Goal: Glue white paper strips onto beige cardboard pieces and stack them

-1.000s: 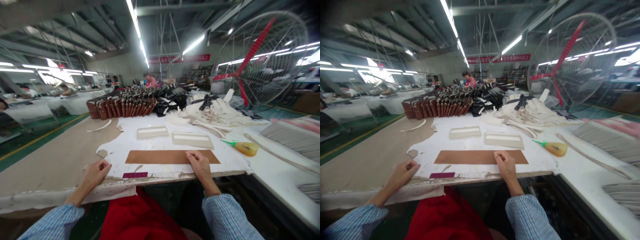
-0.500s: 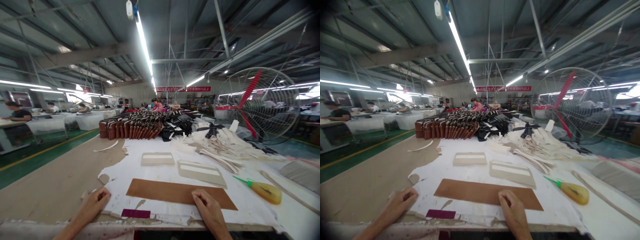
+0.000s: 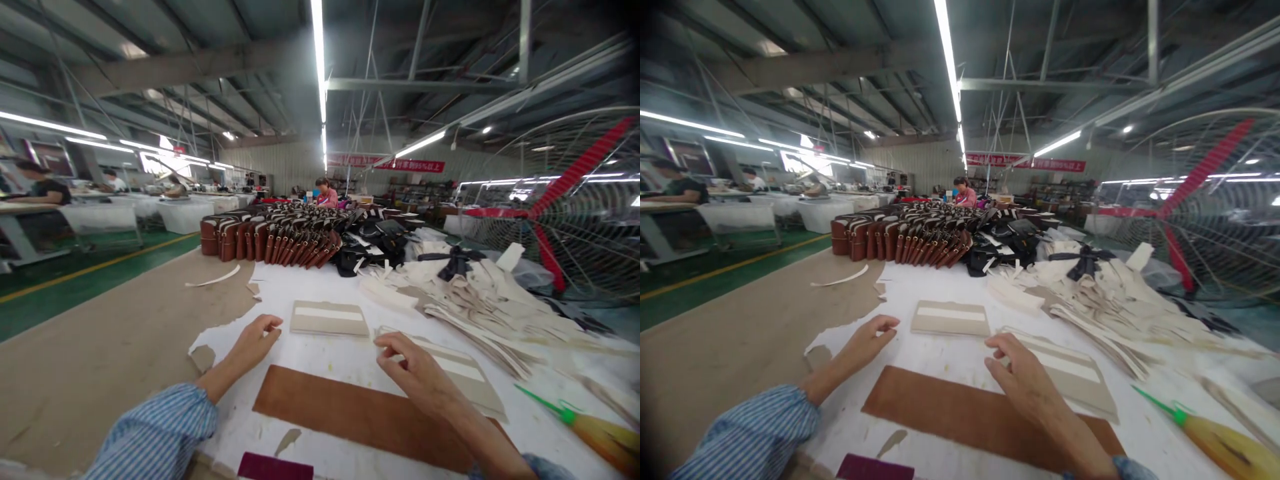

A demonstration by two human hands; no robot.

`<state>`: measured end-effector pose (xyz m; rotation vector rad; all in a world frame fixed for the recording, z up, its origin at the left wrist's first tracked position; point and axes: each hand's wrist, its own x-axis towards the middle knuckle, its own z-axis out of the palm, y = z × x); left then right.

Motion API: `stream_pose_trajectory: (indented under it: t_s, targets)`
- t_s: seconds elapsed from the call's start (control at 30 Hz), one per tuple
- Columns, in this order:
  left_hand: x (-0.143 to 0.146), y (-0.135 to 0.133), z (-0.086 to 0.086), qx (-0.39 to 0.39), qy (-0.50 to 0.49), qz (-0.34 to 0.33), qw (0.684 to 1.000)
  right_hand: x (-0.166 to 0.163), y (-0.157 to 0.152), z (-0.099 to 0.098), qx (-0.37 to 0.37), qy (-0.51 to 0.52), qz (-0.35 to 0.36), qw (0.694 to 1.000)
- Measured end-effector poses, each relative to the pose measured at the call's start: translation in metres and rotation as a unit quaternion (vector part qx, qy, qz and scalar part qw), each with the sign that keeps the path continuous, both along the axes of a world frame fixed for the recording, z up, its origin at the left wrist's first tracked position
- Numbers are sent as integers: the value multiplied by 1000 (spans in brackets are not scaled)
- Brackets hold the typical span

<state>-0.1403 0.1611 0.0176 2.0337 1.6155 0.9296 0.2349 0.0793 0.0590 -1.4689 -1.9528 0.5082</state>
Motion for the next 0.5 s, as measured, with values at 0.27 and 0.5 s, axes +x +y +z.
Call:
stream_pose_trajectory:
  t_s: [0.27, 0.5]
  targets:
    - [23, 48, -46, 17, 10, 36, 999, 1, 107, -35, -58, -90, -83, 991]
    - [25, 40, -51, 18, 29, -11, 999, 8, 136, -68, -81, -142, -116, 980]
